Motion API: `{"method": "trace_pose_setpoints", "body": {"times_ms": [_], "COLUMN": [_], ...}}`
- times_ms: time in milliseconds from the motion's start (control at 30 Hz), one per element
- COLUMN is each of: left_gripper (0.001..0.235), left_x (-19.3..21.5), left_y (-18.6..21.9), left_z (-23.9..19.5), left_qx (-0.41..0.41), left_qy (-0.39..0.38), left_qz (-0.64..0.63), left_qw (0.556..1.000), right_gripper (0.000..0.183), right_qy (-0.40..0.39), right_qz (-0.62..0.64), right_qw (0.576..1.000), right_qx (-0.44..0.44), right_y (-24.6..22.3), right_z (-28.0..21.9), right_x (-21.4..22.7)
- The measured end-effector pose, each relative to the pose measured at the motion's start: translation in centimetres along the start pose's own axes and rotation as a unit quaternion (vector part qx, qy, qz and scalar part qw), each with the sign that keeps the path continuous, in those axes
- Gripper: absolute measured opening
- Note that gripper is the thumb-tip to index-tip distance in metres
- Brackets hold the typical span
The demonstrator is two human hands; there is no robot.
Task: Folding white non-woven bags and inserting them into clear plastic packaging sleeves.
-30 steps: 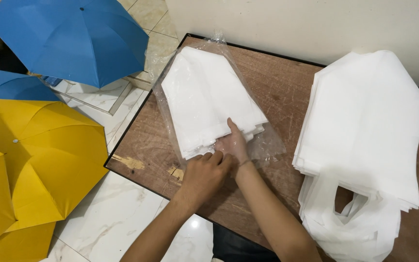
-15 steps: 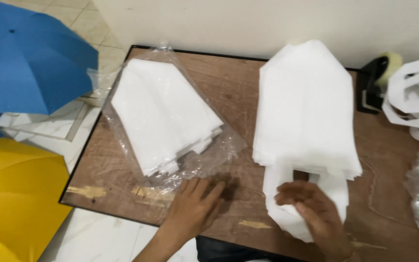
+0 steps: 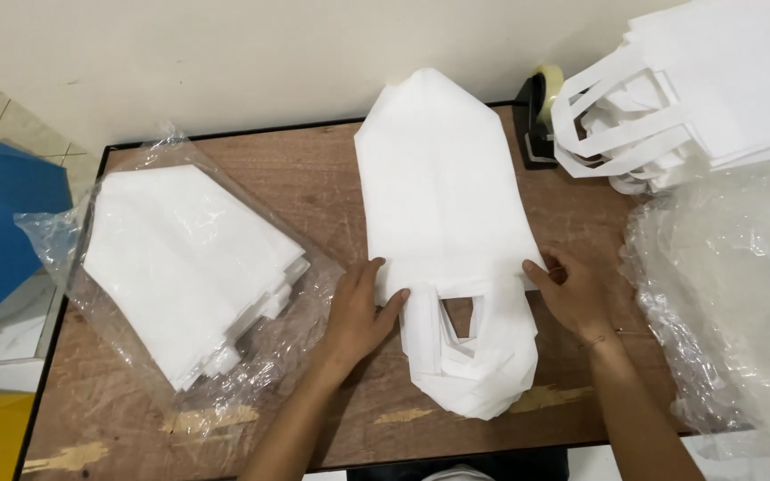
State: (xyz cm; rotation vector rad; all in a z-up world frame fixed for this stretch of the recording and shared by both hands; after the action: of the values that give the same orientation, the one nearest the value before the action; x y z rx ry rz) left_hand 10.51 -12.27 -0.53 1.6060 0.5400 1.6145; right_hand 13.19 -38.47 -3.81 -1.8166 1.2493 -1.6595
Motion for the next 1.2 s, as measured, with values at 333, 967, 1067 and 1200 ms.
{"method": "trace_pose_setpoints", "body": {"times_ms": [333, 967, 1067, 1200], "left_gripper": [0.044, 0.068, 0.048, 0.016], "left_x": [-1.0, 2.3, 2.2, 1.3], "left_y": [-0.2, 1.9, 2.1, 0.7], "left_z": [-0.3, 0.5, 1.4, 3.2], "left_qx": [-0.055, -0.310, -0.329, -0.347], "left_qy": [-0.010, 0.153, 0.160, 0.212], "left_qz": [0.077, -0.014, 0.212, 0.361], "left_qw": [0.995, 0.938, 0.906, 0.839], "right_gripper": [0.041, 0.013, 0.012, 0.025], "right_qy": [0.076, -0.108, -0.121, -0.112], "right_qz": [0.093, 0.561, 0.572, 0.557], "right_qw": [0.992, 0.815, 0.806, 0.821], "right_qx": [0.023, 0.098, 0.093, 0.062], "right_y": [1.5, -5.7, -5.9, -8.1], "right_z": [1.6, 0.7, 0.2, -3.3], "right_x": [0.4, 2.3, 2.3, 2.9]}}
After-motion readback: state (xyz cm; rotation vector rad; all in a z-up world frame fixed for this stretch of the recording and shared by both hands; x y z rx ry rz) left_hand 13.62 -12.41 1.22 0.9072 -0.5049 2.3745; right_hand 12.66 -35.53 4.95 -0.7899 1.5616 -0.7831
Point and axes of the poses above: each hand's wrist, its own z-axis towards the middle knuckle, its own x-axis out of the back of the hand, y = z × x, the point moved 2 cm from there along z, towards the middle knuckle, and after that the axes turned 7 degrees about -x, right-handed, at the moved point
